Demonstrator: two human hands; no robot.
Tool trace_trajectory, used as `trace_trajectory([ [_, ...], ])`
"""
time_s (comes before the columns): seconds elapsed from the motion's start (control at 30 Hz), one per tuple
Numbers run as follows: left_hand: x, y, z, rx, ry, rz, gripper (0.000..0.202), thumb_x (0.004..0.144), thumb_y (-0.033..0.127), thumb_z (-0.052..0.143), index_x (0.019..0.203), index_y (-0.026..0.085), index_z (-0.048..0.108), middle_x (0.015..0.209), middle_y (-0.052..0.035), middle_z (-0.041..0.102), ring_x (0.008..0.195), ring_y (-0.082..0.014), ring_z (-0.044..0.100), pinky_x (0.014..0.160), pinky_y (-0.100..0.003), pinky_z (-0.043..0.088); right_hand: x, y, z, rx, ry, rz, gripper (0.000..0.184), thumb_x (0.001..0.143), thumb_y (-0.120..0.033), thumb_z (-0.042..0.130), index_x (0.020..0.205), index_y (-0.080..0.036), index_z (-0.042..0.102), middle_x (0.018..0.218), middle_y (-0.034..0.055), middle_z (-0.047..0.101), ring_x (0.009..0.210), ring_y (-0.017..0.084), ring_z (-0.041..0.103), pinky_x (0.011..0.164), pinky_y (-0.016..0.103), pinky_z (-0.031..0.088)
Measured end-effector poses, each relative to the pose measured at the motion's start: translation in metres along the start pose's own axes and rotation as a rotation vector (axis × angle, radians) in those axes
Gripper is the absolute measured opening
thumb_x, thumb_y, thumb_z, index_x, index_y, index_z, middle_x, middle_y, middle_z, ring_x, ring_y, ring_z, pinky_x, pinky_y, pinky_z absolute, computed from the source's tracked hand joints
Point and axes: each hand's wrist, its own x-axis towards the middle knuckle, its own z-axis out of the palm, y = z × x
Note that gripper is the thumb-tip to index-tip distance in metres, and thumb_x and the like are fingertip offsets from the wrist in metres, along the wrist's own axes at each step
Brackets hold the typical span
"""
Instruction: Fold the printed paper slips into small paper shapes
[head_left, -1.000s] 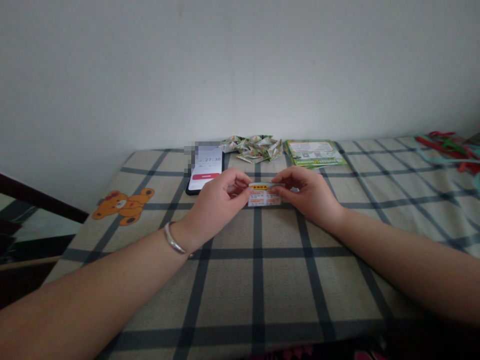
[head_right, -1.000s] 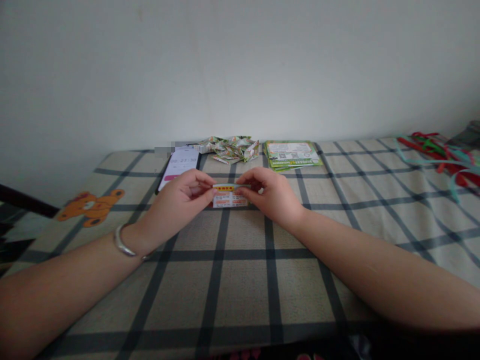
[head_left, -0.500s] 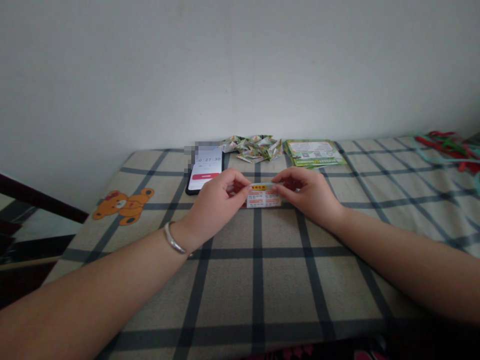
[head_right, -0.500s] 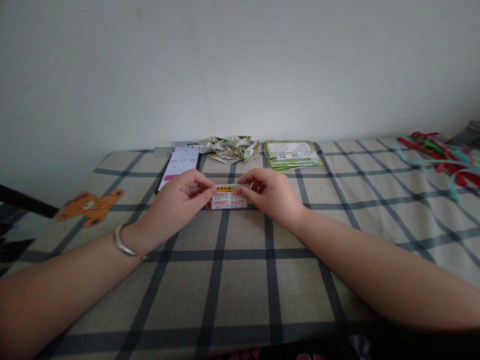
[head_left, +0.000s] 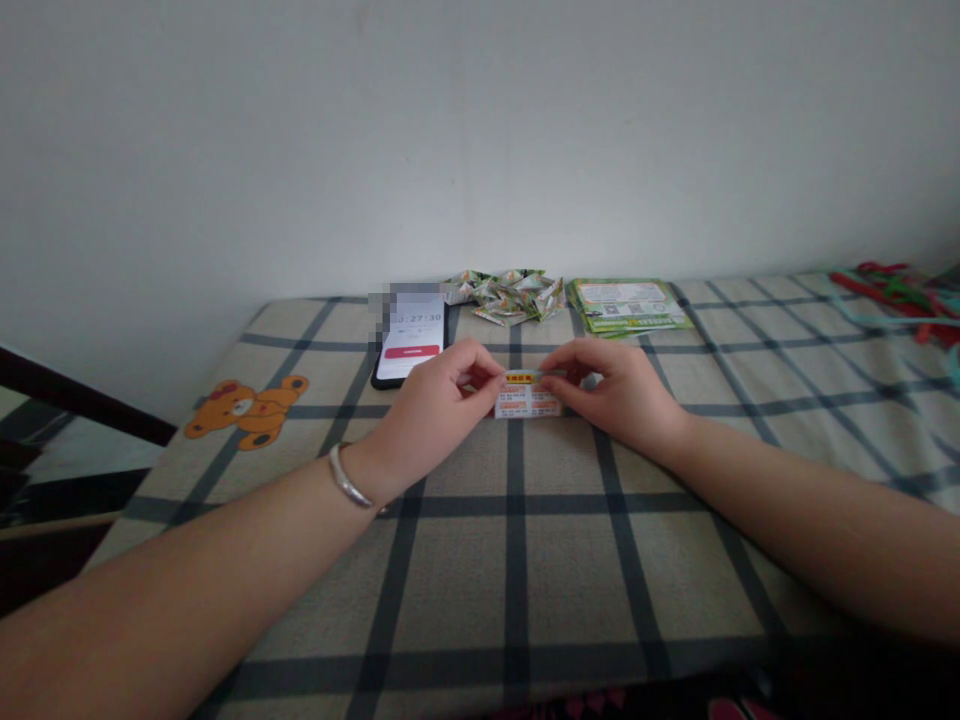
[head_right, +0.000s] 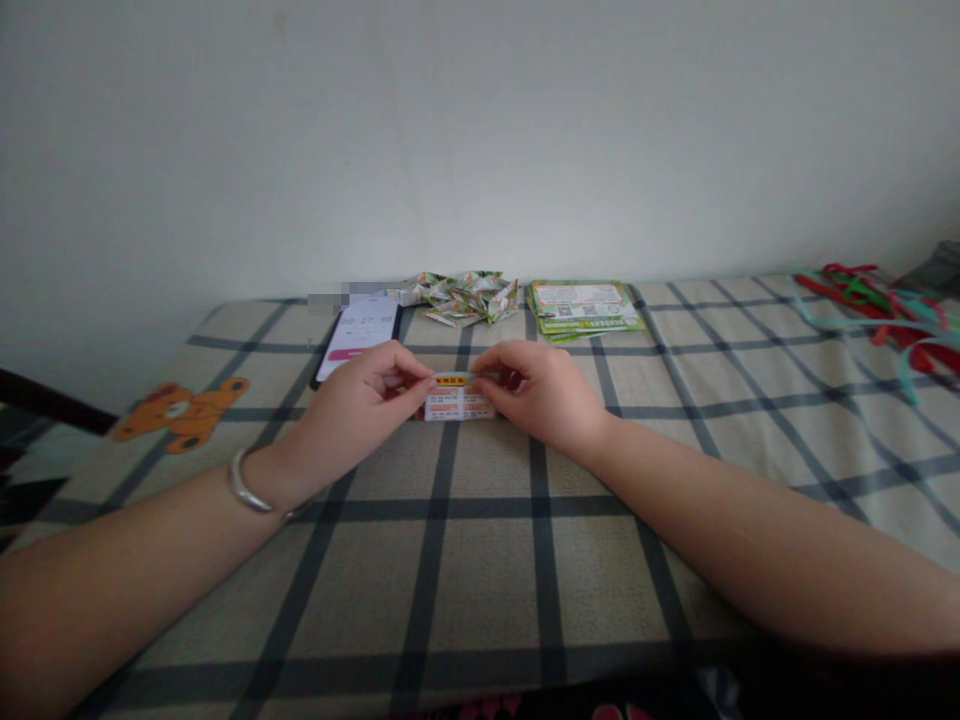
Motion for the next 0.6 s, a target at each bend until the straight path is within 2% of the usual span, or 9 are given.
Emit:
trace_trajectory([
  [0.1, -0.0008, 0.0047, -0.0009, 0.081, -0.012, 0.061, 0.003, 0.086, 0.020, 0.058, 0.084, 0.019, 0.060, 0.078, 0.0014, 0.065, 0.069, -0.0110, 0.063, 0.063, -0.022, 0.051, 0.0012, -0.0034, -0.0011, -0.034, -0.037, -0.099, 0.009, 0.082, -0.021, 0.066, 0.090, -0.020, 0.070, 0.082, 0.0017, 0.071, 0.072, 0.013, 0.062, 0.064, 0.025, 0.047],
  [0.17, -0.0014, 0.0073, -0.0016, 0.148, -0.008, 0.119, 0.006, 0.087, 0.021, 0.057, 0.083, 0.019, 0.061, 0.078, 0.0010, 0.065, 0.069, -0.0111, 0.062, 0.063, -0.022, 0.050, 0.0017, -0.0050, -0.0006, -0.027, -0.035, -0.111, 0.008, 0.083, -0.021, 0.065, 0.090, -0.020, 0.070, 0.082, 0.0016, 0.071, 0.074, 0.014, 0.063, 0.065, 0.026, 0.047],
  [0.27, -0.0019, 0.0089, -0.0022, 0.208, 0.001, 0.179, 0.007, 0.088, 0.022, 0.057, 0.086, 0.020, 0.063, 0.080, 0.0006, 0.066, 0.072, -0.0112, 0.062, 0.065, -0.022, 0.051, 0.0019, -0.0062, 0.0008, 0.030, -0.004, -0.035, 0.004, 0.081, -0.023, 0.067, 0.083, -0.020, 0.070, 0.077, 0.0011, 0.070, 0.070, 0.014, 0.062, 0.062, 0.025, 0.046],
  [0.4, -0.0020, 0.0085, -0.0017, 0.088, 0.019, 0.153, 0.012, 0.088, 0.023, 0.060, 0.099, 0.020, 0.059, 0.092, -0.0005, 0.067, 0.083, -0.0116, 0.066, 0.075, -0.022, 0.054, 0.0024, -0.0054, 0.0010, 0.170, 0.039, 0.074, 0.006, 0.080, -0.024, 0.068, 0.077, -0.019, 0.067, 0.071, 0.0007, 0.068, 0.065, 0.014, 0.062, 0.060, 0.027, 0.047],
  [0.47, -0.0020, 0.0087, -0.0017, 0.057, 0.031, 0.171, 0.014, 0.087, 0.022, 0.061, 0.100, 0.019, 0.056, 0.093, -0.0007, 0.065, 0.085, -0.0118, 0.066, 0.077, -0.023, 0.054, 0.0032, -0.0033, 0.0006, 0.242, 0.081, 0.093, 0.007, 0.080, -0.025, 0.069, 0.077, -0.019, 0.066, 0.072, 0.0006, 0.068, 0.065, 0.013, 0.061, 0.061, 0.027, 0.048],
  [0.6, -0.0021, 0.0096, -0.0031, 0.199, 0.072, 0.236, 0.012, 0.084, 0.018, 0.063, 0.095, 0.019, 0.058, 0.090, 0.0005, 0.065, 0.083, -0.0114, 0.063, 0.078, -0.023, 0.052, 0.0048, 0.0016, 0.0009, 0.351, 0.184, 0.127, 0.011, 0.079, -0.028, 0.070, 0.077, -0.019, 0.064, 0.073, 0.0004, 0.067, 0.065, 0.013, 0.062, 0.061, 0.029, 0.050],
])
